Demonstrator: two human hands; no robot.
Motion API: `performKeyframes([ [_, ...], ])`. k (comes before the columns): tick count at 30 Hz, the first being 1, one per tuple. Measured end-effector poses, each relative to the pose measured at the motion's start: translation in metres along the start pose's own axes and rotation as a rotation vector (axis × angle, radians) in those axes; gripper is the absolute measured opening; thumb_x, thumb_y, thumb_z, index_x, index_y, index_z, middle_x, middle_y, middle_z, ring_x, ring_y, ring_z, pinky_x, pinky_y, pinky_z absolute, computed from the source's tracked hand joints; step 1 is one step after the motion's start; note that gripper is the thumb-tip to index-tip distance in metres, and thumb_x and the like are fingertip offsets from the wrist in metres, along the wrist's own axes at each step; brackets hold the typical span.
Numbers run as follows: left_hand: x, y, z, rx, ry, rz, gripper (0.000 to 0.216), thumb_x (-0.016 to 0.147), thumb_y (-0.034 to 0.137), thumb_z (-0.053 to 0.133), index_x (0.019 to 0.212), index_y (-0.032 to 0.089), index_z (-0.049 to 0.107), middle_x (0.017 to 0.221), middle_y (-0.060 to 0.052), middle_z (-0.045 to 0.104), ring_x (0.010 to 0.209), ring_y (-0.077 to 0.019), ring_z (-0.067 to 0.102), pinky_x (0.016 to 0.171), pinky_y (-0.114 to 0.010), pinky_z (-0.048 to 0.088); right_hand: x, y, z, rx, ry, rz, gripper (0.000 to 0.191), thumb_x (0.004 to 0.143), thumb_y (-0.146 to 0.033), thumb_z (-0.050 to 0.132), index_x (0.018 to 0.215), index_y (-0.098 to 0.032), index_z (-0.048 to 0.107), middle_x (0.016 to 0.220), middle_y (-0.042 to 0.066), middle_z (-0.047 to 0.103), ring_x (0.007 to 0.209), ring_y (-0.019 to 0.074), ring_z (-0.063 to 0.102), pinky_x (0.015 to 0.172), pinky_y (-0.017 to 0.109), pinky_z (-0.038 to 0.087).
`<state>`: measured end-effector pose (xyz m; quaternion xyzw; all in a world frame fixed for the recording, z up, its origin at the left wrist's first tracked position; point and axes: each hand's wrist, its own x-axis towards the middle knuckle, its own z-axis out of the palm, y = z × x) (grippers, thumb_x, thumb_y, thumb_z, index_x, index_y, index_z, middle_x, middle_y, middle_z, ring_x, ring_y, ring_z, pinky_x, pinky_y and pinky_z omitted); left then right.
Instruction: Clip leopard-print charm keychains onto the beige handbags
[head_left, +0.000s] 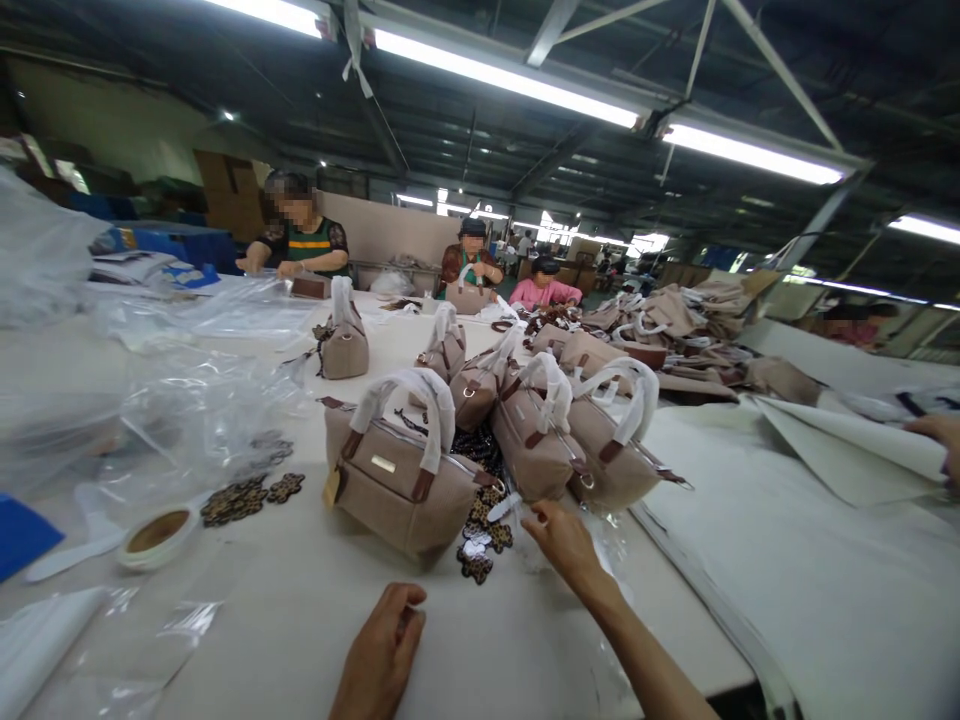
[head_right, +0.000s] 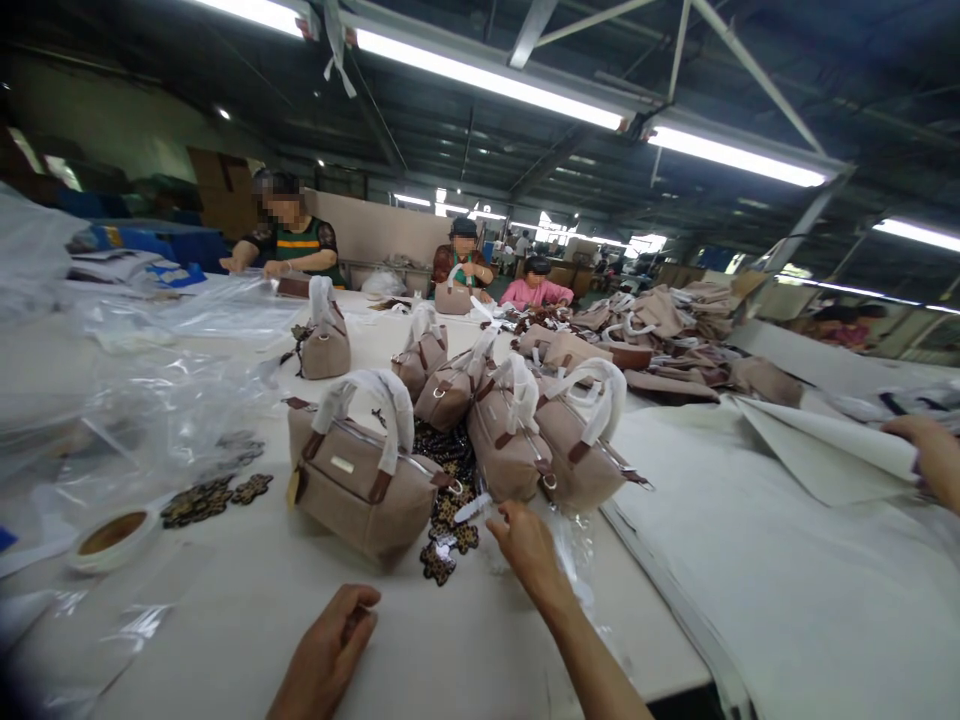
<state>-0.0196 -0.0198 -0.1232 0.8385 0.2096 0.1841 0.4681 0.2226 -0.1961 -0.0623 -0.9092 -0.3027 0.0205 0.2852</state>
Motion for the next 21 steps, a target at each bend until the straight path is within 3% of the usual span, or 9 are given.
performKeyframes([
  [3,-0.002,0.016,0.012,-0.005,-0.09,0.023,0.019,0.088,0.033,0.044,0.095,0.021,0.058,0.093,-0.005,0.064,0.079,-0.0177,0.062,0.076,-0.029,0.05,0.002,0.012,0.026,0.0,0.017,0.079,0.02,0.071,-0.036,0.068,0.077,-0.018,0.067,0.087,0.01,0.07,0.085,0.0263,0.063,0.074,0.032,0.044],
  [6,-0.002,0.033,0.021,0.011,-0.159,0.043,0.016,0.087,0.027,0.044,0.093,0.021,0.058,0.093,-0.005,0.063,0.08,-0.0165,0.061,0.077,-0.027,0.048,0.008,0.015,0.044,0.059,0.025,0.165,0.015,0.071,-0.033,0.065,0.069,-0.018,0.064,0.078,0.007,0.068,0.08,0.0226,0.061,0.069,0.027,0.04],
  [11,0.011,0.055,0.04,-0.038,-0.205,0.017,0.011,0.083,0.023,0.046,0.079,0.02,0.057,0.081,-0.001,0.063,0.071,-0.014,0.06,0.066,-0.023,0.046,0.013,0.028,0.052,0.293,-0.009,0.28,0.031,0.072,-0.046,0.063,0.059,-0.018,0.057,0.053,0.0,0.056,0.058,0.0174,0.055,0.053,0.025,0.035],
  [16,0.051,0.069,0.085,-0.32,-0.331,-0.289,0.013,0.081,0.03,0.05,0.082,0.018,0.054,0.073,0.0,0.06,0.052,-0.0124,0.06,0.04,-0.019,0.041,0.004,0.031,0.052,0.55,-0.049,0.326,0.047,0.064,-0.064,0.063,0.058,-0.018,0.053,0.045,-0.003,0.049,0.043,0.012,0.044,0.043,0.024,0.032],
  [21,0.075,0.078,0.114,-0.345,-0.38,-0.389,0.008,0.082,0.024,0.048,0.077,0.018,0.048,0.064,0.001,0.061,0.043,-0.0116,0.059,0.038,-0.02,0.044,-0.004,0.028,0.054,0.614,-0.046,0.328,0.045,0.064,-0.062,0.062,0.059,-0.019,0.051,0.046,-0.004,0.048,0.042,0.0109,0.041,0.04,0.023,0.03],
])
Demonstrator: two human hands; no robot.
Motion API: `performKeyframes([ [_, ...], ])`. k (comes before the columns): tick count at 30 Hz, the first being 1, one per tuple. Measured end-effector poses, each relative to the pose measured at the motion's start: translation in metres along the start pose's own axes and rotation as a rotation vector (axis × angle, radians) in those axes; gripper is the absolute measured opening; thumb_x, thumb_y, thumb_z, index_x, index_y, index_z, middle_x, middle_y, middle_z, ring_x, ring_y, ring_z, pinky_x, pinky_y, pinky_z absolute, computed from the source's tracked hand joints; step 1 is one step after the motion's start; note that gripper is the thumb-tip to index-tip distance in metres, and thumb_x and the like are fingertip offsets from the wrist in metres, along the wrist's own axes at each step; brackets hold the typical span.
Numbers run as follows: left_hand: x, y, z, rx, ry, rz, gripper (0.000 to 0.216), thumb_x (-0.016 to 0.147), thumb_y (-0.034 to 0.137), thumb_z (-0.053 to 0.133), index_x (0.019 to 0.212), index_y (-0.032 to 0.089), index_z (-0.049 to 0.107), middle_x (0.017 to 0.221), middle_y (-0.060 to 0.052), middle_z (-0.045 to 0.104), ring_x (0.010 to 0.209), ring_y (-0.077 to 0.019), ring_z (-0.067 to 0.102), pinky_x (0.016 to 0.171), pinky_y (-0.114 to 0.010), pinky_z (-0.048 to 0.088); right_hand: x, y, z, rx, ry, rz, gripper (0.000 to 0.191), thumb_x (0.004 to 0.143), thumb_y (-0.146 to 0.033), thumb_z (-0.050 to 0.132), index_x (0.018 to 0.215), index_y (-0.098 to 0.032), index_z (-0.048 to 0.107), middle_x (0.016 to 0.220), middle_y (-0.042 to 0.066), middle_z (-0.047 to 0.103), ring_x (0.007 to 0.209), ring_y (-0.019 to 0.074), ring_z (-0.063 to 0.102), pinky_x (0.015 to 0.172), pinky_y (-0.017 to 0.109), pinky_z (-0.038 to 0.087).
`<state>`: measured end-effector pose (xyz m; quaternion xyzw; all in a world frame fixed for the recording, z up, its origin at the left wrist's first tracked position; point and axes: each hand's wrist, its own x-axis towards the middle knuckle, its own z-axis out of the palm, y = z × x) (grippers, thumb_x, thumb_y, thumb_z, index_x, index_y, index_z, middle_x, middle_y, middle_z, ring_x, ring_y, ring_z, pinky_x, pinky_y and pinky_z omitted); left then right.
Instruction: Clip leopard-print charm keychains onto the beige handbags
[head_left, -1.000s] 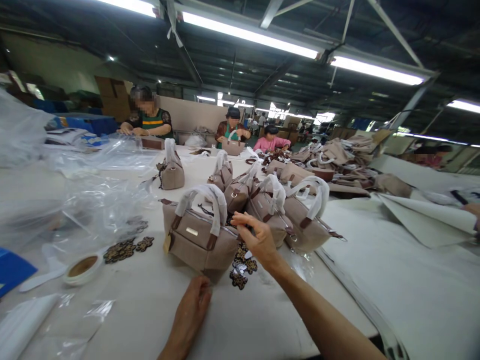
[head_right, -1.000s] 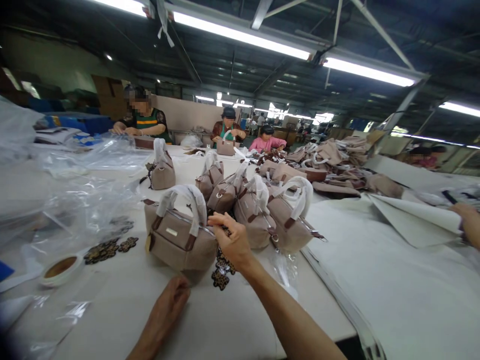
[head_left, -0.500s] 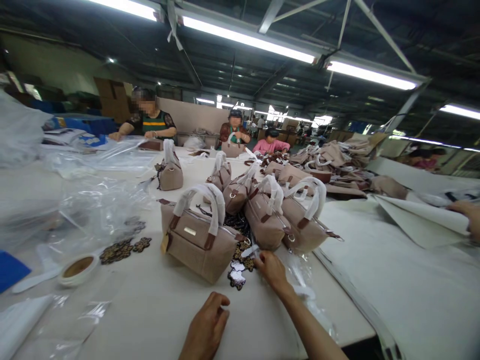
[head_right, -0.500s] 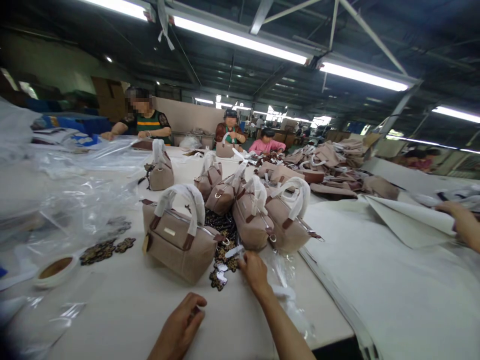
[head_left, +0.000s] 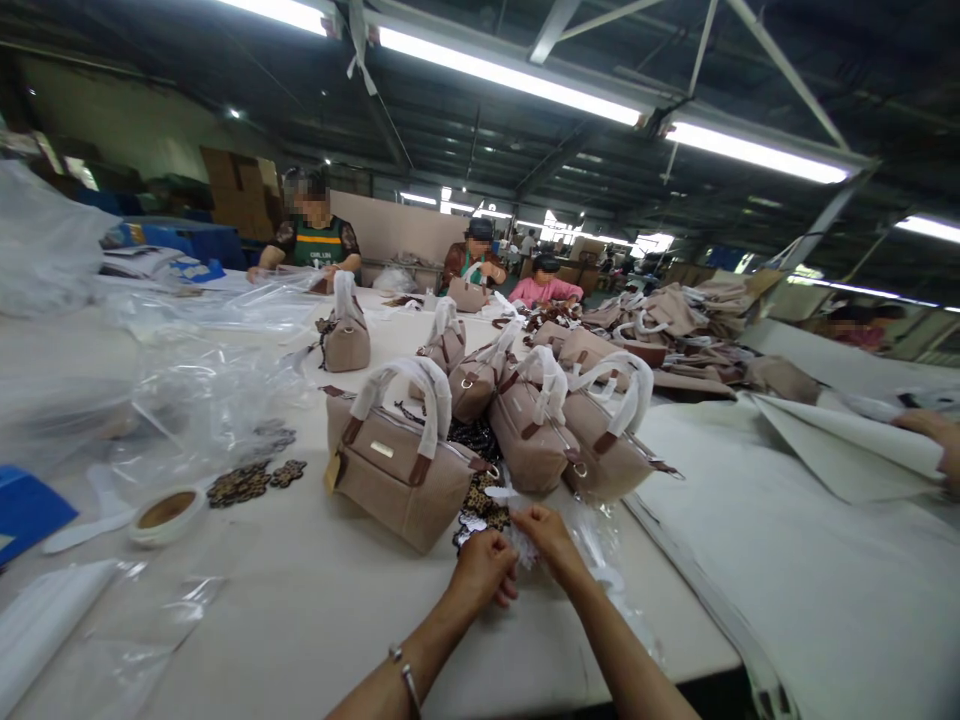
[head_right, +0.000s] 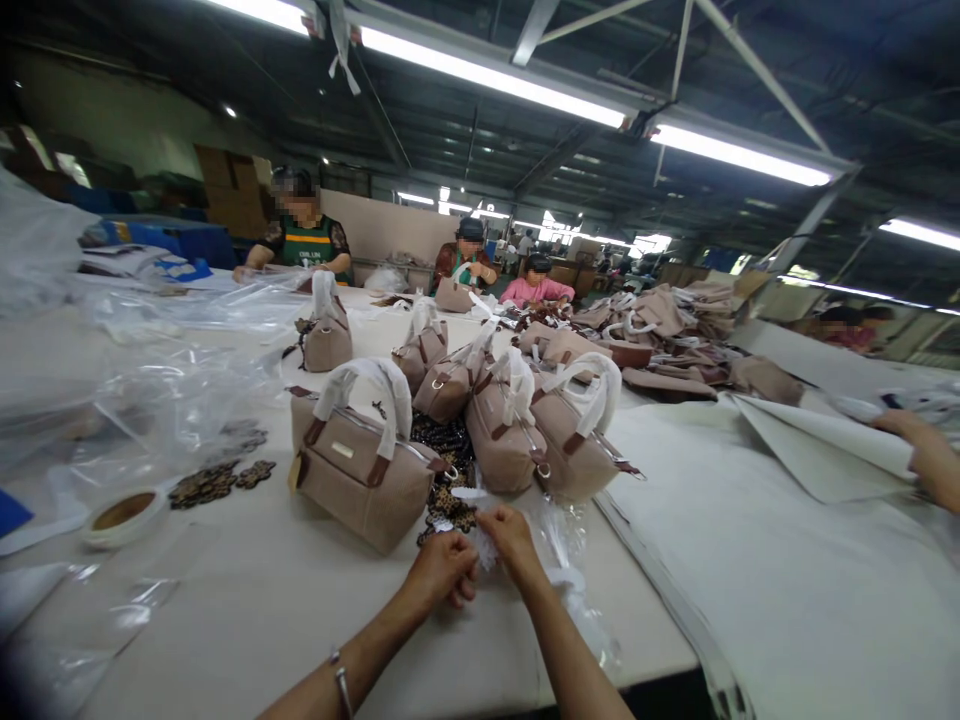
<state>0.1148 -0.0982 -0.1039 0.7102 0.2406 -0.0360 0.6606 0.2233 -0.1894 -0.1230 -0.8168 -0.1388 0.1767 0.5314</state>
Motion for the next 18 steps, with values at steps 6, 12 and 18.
performKeyframes([
  [6,-0.01,-0.004,-0.01,0.127,0.036,0.002,0.009,0.083,0.021,0.047,0.076,0.018,0.05,0.059,0.0,0.061,0.044,-0.0164,0.06,0.044,-0.028,0.048,-0.002,0.0,-0.001,-0.18,0.038,-0.056,0.03,0.072,-0.044,0.06,0.059,-0.018,0.055,0.049,-0.003,0.052,0.048,0.0132,0.047,0.047,0.024,0.034],
  [12,-0.015,0.025,-0.029,0.437,0.225,0.407,0.02,0.084,0.022,0.051,0.1,0.021,0.063,0.111,-0.01,0.065,0.109,-0.0257,0.06,0.097,-0.038,0.043,-0.008,-0.005,0.003,-0.461,0.058,-0.172,0.016,0.076,-0.026,0.057,0.062,-0.018,0.057,0.062,0.001,0.062,0.063,0.0166,0.056,0.058,0.024,0.035],
  [18,0.025,0.061,-0.018,0.374,0.192,0.445,0.046,0.081,0.015,0.048,0.127,0.014,0.052,0.131,-0.015,0.057,0.119,-0.0248,0.055,0.101,-0.035,0.04,-0.019,-0.012,0.003,-0.661,0.026,-0.202,0.011,0.082,-0.024,0.056,0.082,-0.019,0.066,0.083,0.008,0.073,0.077,0.0199,0.066,0.063,0.023,0.037],
])
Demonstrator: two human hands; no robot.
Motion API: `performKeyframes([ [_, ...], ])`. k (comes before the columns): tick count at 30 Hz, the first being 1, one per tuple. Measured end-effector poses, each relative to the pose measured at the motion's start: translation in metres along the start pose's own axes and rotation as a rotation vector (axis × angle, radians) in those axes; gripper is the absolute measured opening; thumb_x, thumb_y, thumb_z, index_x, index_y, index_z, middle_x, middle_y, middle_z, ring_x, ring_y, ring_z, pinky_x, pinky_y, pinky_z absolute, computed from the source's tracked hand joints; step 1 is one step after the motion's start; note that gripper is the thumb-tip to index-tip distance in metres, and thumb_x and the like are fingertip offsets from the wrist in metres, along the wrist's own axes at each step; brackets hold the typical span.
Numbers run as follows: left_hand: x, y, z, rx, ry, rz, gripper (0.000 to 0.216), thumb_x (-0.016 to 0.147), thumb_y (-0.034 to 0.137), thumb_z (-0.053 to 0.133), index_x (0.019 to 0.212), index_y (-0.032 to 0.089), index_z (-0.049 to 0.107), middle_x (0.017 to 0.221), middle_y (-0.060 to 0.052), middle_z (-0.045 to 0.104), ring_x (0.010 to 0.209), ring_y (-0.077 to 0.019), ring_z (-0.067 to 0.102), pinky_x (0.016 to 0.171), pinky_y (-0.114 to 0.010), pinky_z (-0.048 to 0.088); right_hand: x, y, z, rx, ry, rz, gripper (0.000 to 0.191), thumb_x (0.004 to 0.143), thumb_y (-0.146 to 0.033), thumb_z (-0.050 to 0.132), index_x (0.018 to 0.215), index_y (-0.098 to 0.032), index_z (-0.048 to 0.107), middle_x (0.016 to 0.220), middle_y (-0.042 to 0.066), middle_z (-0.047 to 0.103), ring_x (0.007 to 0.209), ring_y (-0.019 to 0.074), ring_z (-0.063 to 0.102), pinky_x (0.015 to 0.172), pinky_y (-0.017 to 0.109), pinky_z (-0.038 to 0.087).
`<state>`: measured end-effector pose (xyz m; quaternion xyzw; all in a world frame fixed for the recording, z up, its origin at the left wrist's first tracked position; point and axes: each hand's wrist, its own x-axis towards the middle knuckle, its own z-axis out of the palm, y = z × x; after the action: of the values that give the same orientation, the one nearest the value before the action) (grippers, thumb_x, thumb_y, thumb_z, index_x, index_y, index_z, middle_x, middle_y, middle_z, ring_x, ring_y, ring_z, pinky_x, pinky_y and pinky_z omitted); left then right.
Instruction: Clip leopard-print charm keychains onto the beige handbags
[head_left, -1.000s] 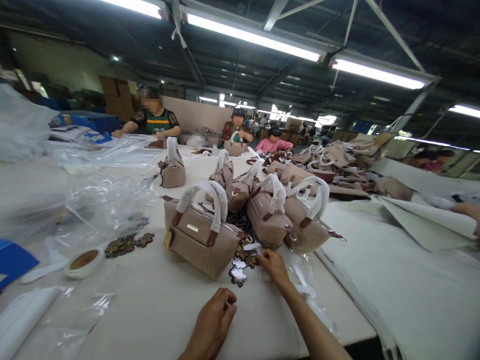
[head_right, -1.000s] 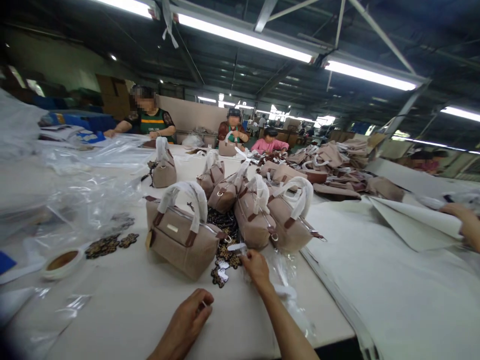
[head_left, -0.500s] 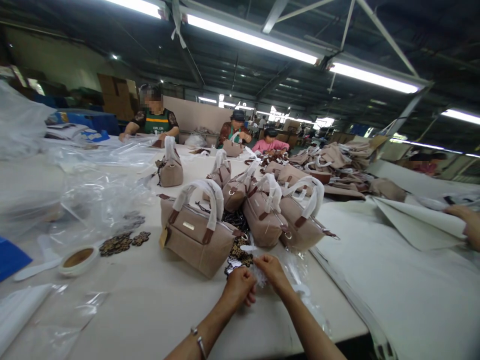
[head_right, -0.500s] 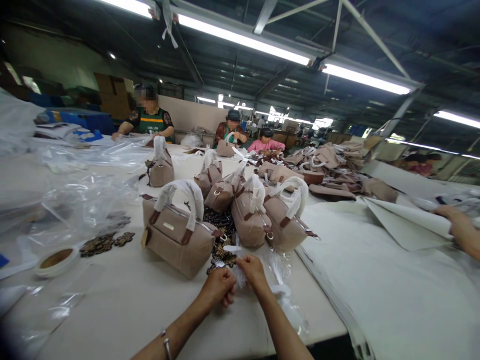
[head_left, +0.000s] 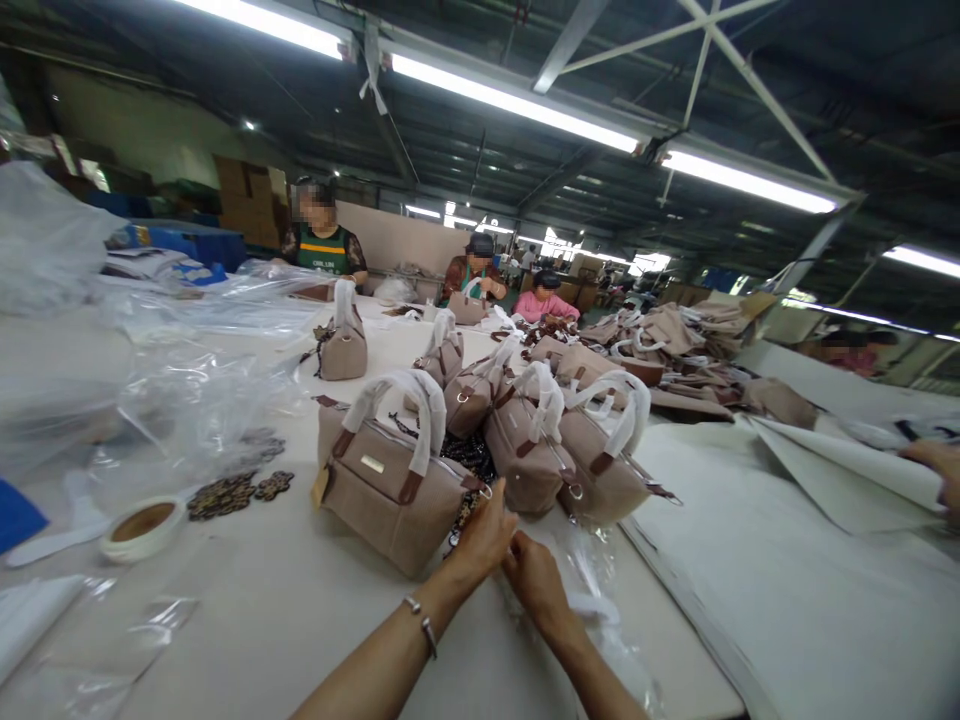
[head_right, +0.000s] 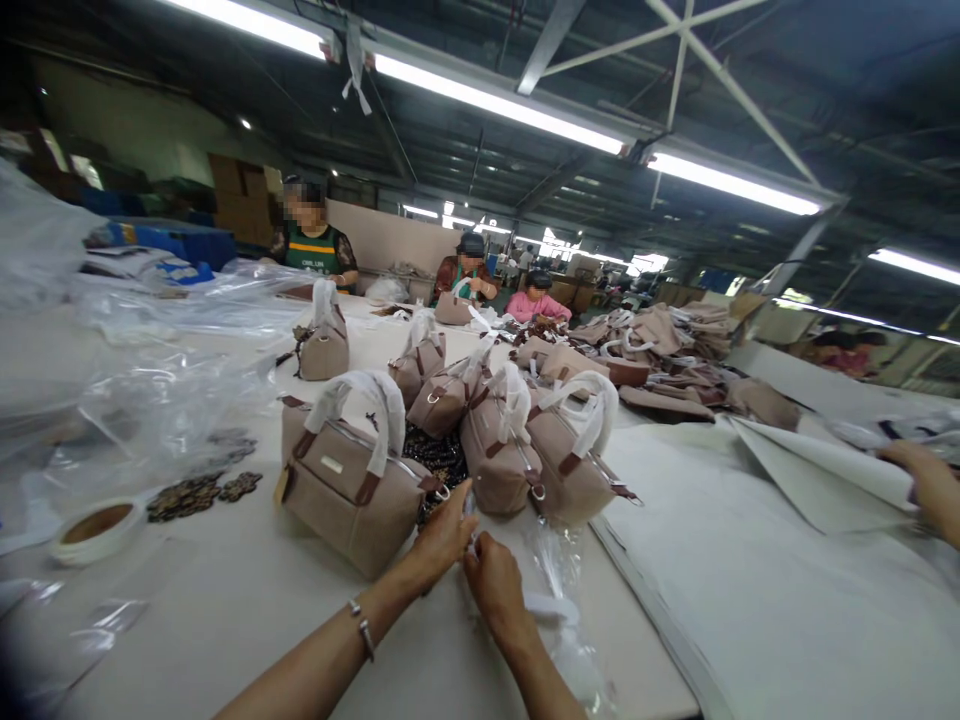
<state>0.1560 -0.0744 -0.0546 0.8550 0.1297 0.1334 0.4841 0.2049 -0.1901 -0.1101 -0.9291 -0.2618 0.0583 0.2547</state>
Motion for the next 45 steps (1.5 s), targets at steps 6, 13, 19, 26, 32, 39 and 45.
performKeyframes([
  [6,-0.004,0.004,0.01,-0.052,-0.113,0.14,0.03,0.091,0.024,0.037,0.092,0.017,0.066,0.084,-0.005,0.069,0.078,-0.0175,0.064,0.074,-0.027,0.048,-0.002,0.001,-0.005,-0.109,-0.04,-0.001,0.018,0.085,-0.018,0.051,0.088,-0.017,0.07,0.086,0.012,0.074,0.078,0.021,0.069,0.061,0.024,0.037],
  [13,-0.08,-0.01,-0.016,0.182,-0.003,0.545,0.032,0.098,0.023,0.027,0.087,0.02,0.056,0.077,-0.004,0.062,0.073,-0.0162,0.057,0.069,-0.027,0.04,0.01,0.02,-0.033,-0.18,-0.035,-0.071,0.013,0.082,-0.018,0.058,0.089,-0.018,0.068,0.091,0.011,0.071,0.088,0.0247,0.064,0.074,0.029,0.04],
  [19,-0.125,-0.029,-0.039,0.218,0.174,0.726,0.027,0.1,0.025,0.025,0.088,0.02,0.048,0.071,-0.004,0.056,0.067,-0.0161,0.049,0.06,-0.027,0.036,-0.016,0.008,-0.057,0.07,0.144,-0.249,0.02,0.082,-0.034,0.063,0.096,-0.022,0.072,0.102,0.011,0.069,0.102,0.0304,0.056,0.092,0.041,0.036],
  [26,-0.127,-0.033,-0.013,0.063,0.172,0.725,0.033,0.101,0.031,0.022,0.087,0.021,0.05,0.073,-0.003,0.058,0.07,-0.0152,0.052,0.063,-0.026,0.041,-0.083,-0.035,-0.037,0.963,-0.431,0.077,0.046,0.076,-0.059,0.064,0.091,-0.018,0.075,0.081,0.007,0.07,0.064,0.0169,0.057,0.059,0.027,0.044],
  [32,-0.137,-0.037,0.0,0.071,0.071,0.69,0.03,0.1,0.029,0.024,0.093,0.022,0.052,0.077,-0.004,0.062,0.073,-0.0155,0.057,0.067,-0.026,0.048,-0.087,-0.04,-0.022,1.3,-0.242,0.313,0.041,0.061,-0.052,0.081,0.079,-0.016,0.075,0.073,0.004,0.065,0.059,0.0133,0.055,0.051,0.023,0.041],
  [39,-0.113,-0.057,-0.004,0.283,0.171,0.46,0.053,0.093,0.011,0.031,0.145,0.018,0.023,0.151,-0.018,0.033,0.142,-0.0238,0.029,0.112,-0.045,0.035,-0.058,-0.02,-0.048,1.548,-0.115,0.412,0.041,0.052,-0.039,0.09,0.082,-0.017,0.074,0.089,0.005,0.069,0.079,0.016,0.064,0.068,0.025,0.054],
  [45,-0.021,-0.051,0.014,0.357,0.137,0.137,0.063,0.083,0.006,0.037,0.145,0.012,0.027,0.156,-0.016,0.026,0.146,-0.0286,0.015,0.115,-0.052,0.023,-0.057,0.001,-0.043,1.359,-0.149,0.385,0.04,0.054,-0.04,0.089,0.082,-0.016,0.074,0.086,0.006,0.068,0.077,0.0168,0.063,0.049,0.02,0.048],
])
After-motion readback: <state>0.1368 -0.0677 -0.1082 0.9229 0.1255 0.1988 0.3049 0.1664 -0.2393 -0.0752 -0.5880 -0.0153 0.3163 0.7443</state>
